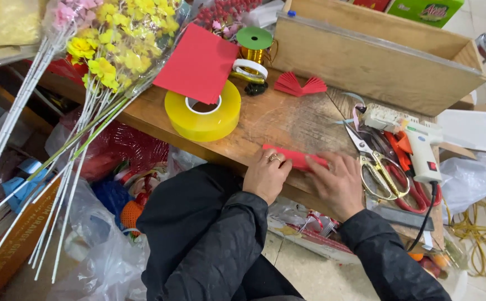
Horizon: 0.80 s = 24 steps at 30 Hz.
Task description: Accordion-folding a small rectangular piece of red paper to create a decorative fan shape.
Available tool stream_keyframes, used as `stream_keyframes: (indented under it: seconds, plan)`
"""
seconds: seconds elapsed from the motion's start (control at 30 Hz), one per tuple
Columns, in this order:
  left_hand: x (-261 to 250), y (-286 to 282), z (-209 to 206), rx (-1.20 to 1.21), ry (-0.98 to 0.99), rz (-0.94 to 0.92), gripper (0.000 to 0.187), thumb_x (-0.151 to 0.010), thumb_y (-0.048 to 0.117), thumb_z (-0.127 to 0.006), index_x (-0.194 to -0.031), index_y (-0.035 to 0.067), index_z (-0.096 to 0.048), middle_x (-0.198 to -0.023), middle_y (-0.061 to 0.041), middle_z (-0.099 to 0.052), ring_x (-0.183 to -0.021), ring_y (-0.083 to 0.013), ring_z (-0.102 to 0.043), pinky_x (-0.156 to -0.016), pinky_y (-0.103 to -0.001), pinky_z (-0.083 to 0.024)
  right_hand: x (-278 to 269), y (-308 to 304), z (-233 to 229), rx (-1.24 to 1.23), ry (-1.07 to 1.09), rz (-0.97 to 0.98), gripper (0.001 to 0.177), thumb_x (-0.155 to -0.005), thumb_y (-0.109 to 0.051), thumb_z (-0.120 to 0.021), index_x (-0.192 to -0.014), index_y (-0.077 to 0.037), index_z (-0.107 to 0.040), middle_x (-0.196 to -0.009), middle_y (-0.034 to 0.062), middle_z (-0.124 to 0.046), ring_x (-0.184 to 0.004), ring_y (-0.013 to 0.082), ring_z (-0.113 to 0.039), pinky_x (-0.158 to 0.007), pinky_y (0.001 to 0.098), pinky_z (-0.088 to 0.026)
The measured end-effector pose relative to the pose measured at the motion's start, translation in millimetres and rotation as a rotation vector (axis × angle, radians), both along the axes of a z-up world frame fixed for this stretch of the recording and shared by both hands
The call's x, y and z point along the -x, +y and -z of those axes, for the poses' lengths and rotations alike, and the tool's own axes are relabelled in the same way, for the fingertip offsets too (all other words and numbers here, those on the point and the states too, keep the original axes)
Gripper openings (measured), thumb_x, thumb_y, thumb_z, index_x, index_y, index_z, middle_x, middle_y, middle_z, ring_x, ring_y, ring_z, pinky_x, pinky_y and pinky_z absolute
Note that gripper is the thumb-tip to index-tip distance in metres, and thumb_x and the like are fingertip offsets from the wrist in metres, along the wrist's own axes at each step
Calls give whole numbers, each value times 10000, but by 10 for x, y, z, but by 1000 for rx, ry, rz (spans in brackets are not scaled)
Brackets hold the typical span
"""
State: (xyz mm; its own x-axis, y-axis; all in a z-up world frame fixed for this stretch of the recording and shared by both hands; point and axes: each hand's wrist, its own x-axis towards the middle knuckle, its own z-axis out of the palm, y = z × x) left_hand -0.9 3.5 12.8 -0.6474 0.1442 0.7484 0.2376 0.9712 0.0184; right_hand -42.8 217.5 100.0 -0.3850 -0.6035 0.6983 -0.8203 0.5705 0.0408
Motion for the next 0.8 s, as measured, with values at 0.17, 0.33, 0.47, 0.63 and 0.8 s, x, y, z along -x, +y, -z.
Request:
stream_keyframes:
  seconds: [0.17,0.33,0.47,0.63,0.8]
  plan:
    - [26,-30,246,9,-102,49,153,-944,263,-597,-1085,233,-648,-936,18,-554,-984,-236,-565,-874,-433,-480,-66,-31,248,19,1,-34,192,-938,-261,-755,-1092,-362,-807,-1060,-79,-692,-1067,224,-646,-873,350,-453]
    - [-142,-61,-112,-146,-132,155,117,-1040,183,-599,-982,153,-696,-943,-33,-586,-900,-271,-574,-838,-378,-471,36,-20,354,5,-235,-10,159,-964,-300,-739,-1112,-311,-797,-1037,-59,-704,-1042,221,-666,-876,351,-459]
    - [-167,-78,-292,-425,-209,228,126,-1026,157,-598,-964,126,-704,-913,-85,-598,-858,-347,-580,-786,-401,-504,209,-125,210,83,-793,49,140,-925,-259,-788,-1058,-251,-832,-982,20,-772,-1017,290,-730,-877,420,-522]
    - [-29,-164,-113,-471,-220,209,107,-945,277,-718,-1010,206,-765,-972,16,-638,-934,-255,-655,-845,-359,-550,275,-249,-1,160,-1108,119,194,-873,-167,-807,-1061,-167,-856,-929,110,-793,-944,275,-733,-833,423,-540]
    - [114,-221,44,-387,-313,122,130,-918,371,-736,-1024,339,-805,-984,52,-608,-1036,-230,-615,-895,-351,-545,269,-275,29,157,-1021,187,225,-864,-241,-846,-1086,-208,-845,-1045,135,-761,-1020,349,-733,-898,442,-564]
